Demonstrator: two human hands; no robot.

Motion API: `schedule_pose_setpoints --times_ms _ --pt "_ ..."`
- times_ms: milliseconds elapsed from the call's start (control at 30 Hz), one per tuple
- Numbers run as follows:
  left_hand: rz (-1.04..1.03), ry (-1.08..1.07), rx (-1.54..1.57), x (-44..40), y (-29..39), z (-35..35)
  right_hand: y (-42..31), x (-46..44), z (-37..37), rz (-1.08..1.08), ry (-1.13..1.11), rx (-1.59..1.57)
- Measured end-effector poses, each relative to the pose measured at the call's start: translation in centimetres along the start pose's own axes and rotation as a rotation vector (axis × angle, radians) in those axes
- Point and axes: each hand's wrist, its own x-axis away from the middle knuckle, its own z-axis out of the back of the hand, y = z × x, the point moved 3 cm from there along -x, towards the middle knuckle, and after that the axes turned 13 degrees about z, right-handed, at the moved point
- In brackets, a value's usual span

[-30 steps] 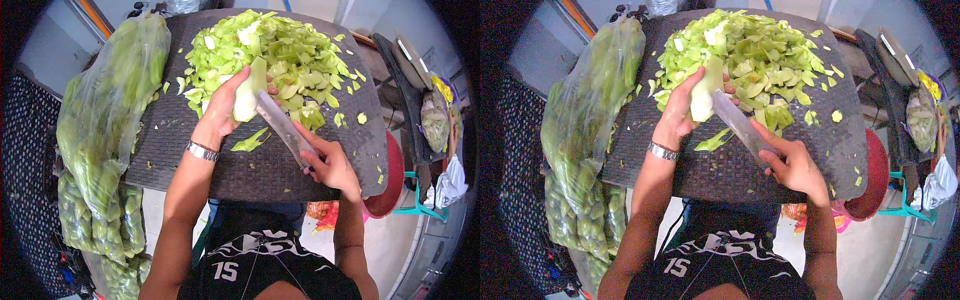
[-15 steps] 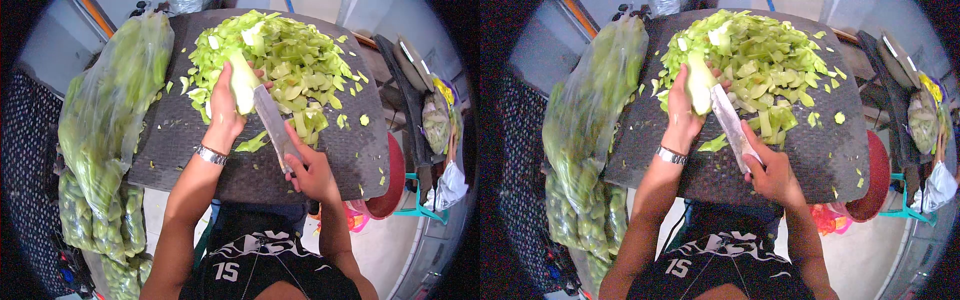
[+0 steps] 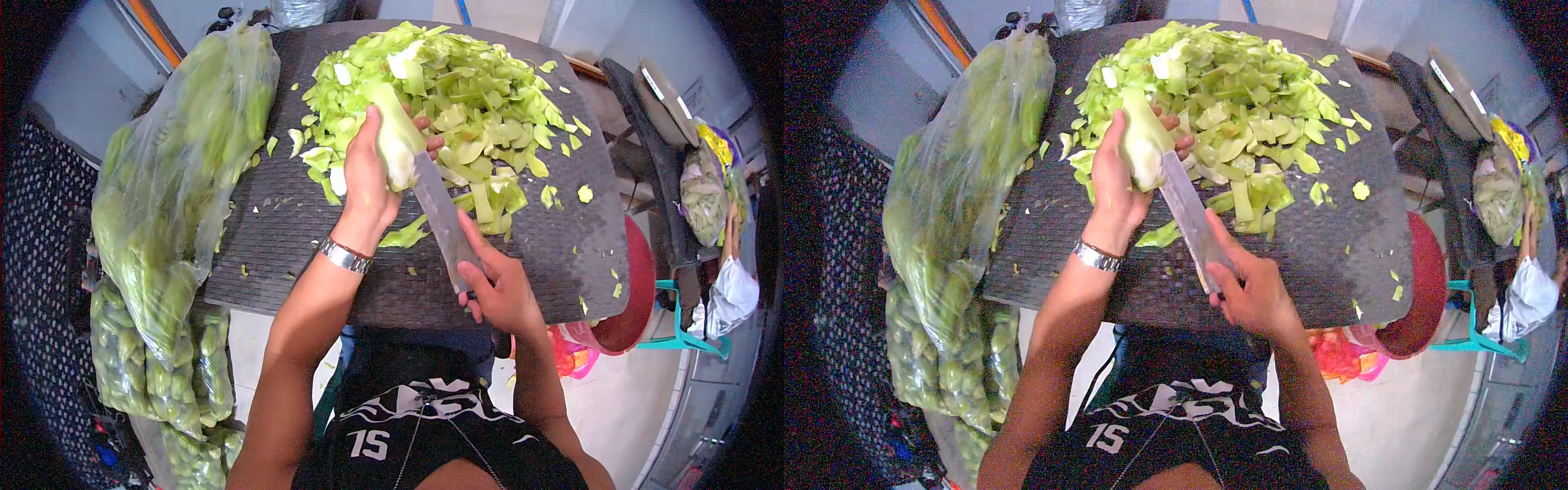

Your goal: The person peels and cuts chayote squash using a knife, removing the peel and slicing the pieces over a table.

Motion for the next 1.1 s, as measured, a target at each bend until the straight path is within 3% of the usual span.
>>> schedule_pose_setpoints --times_ms 100,300,533,800,900,967,1100 --pt "0.032 -0.025 -0.03 0.0 0.1 0.1 -0.8 0.4 -0.1 0.045 0.013 0.007" --pt "0.107 -0.095 -0.089 -0.2 0.1 -0.1 -0.7 0.8 1.0 -0.079 -0.024 -0.109" --pt "0.11 -0.047 -0.103 -0.3 0.0 0.3 0.0 0.5 1.6 -0.074 -0.089 -0.235" --pt "0.127 -0.004 0.066 -0.5 0.0 0.6 0.9 0.0 1.2 -0.016 -0.086 -0.419" --pt "0.166 0.046 0.208 -1.4 0.0 1.9 0.3 0.5 1.3 -0.053 0.095 -0.187" --pt "0.173 0.063 0.268 -1.5 0.1 2.5 -0.4 1.1 1.3 0.142 0.149 0.115" --pt "0.14 0.037 0.281 -1.0 0.3 2.2 -3.7 1.5 0.4 0.385 0.042 0.548"
